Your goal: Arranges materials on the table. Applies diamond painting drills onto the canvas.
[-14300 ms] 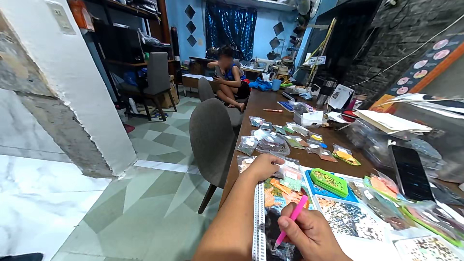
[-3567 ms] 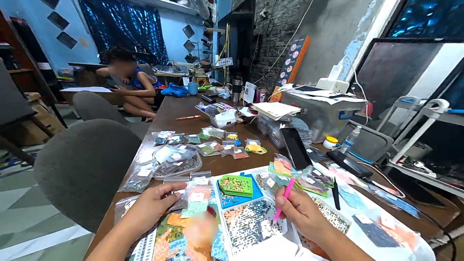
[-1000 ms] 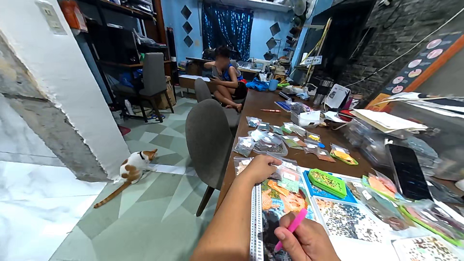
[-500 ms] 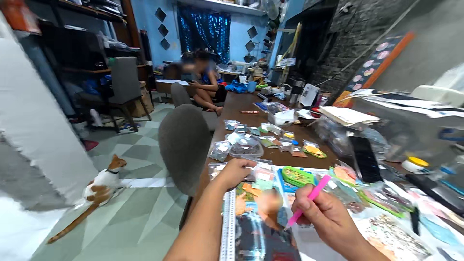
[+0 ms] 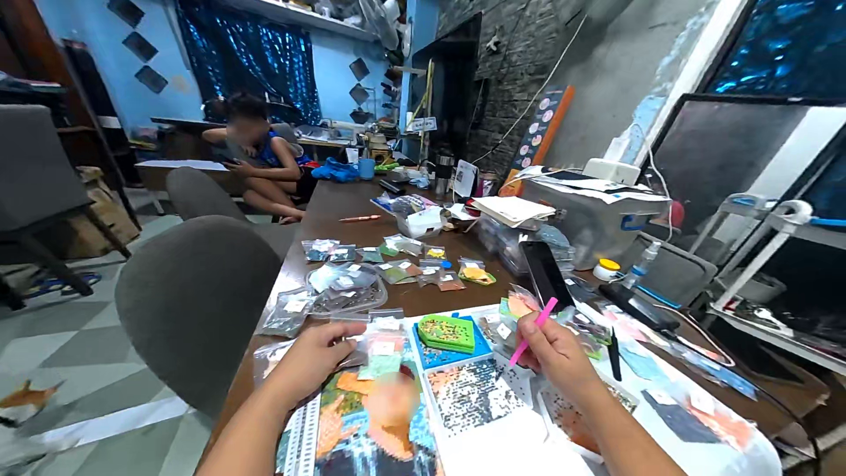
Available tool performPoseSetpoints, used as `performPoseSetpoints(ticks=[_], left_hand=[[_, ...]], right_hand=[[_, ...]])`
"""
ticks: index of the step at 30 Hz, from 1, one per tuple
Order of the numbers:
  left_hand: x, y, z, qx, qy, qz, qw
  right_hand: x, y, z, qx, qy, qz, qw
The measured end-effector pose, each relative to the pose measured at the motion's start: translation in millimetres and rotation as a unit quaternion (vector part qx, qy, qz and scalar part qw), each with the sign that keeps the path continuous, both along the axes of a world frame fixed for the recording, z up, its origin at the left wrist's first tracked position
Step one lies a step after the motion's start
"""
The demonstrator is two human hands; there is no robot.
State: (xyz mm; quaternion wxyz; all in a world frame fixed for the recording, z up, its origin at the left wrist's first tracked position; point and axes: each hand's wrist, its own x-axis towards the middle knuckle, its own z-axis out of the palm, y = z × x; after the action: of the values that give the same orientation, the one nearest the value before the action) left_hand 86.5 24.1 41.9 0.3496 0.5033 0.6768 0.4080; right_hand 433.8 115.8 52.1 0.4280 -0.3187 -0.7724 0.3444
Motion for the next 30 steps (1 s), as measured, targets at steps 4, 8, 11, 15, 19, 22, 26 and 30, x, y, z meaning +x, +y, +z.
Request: performPoseSetpoints(ticks=[4, 8, 11, 15, 19, 22, 26, 30], left_hand=[[-0.7, 0.0, -1.8, 0.002, -0.011, 0.009, 1.000], [-0.6, -0.5, -2.3, -0.002, -0.011, 0.012, 1.000], [-0.8, -0.6, -2.5, 0.000, 0.002, 0.013, 1.000], [-1.4, -0.9, -3.1, 0.002, 0.008, 0.012, 1.000], [-1.1, -0.9, -2.9, 0.002, 0.009, 0.012, 1.000], [-0.8, -1.7, -2.0, 0.007, 0.029, 0.004, 1.000], [-1.1, -1.3, -3.1, 0.011, 0.037, 0.004, 0.999], [-1.0, -1.0, -3.3, 0.007, 0.029, 0.007, 1.000]], right_hand=[[-2.4, 0.3, -5.1, 0.012, -0.052, 0.018, 0.998], [-3.4, -0.2, -6.3, 0.011, -0.045, 0.019, 0.999], [-2.8, 0.0, -6.1, 0.016, -0.044, 0.008, 0.999], [-4.7, -2.4, -6.2, 0.021, -0.045, 0.006, 0.999], [-5.7, -4.2, -5.4, 0.026, -0.054, 0.006, 0.998], [-5.1, -4.7, -6.4, 0.034, -0.048, 0.012, 0.998], [-4.9, -6.2, -7.6, 0.042, -0.039, 0.052, 0.997], [-5.1, -5.8, -9.3, 0.048, -0.047, 0.075, 0.995]])
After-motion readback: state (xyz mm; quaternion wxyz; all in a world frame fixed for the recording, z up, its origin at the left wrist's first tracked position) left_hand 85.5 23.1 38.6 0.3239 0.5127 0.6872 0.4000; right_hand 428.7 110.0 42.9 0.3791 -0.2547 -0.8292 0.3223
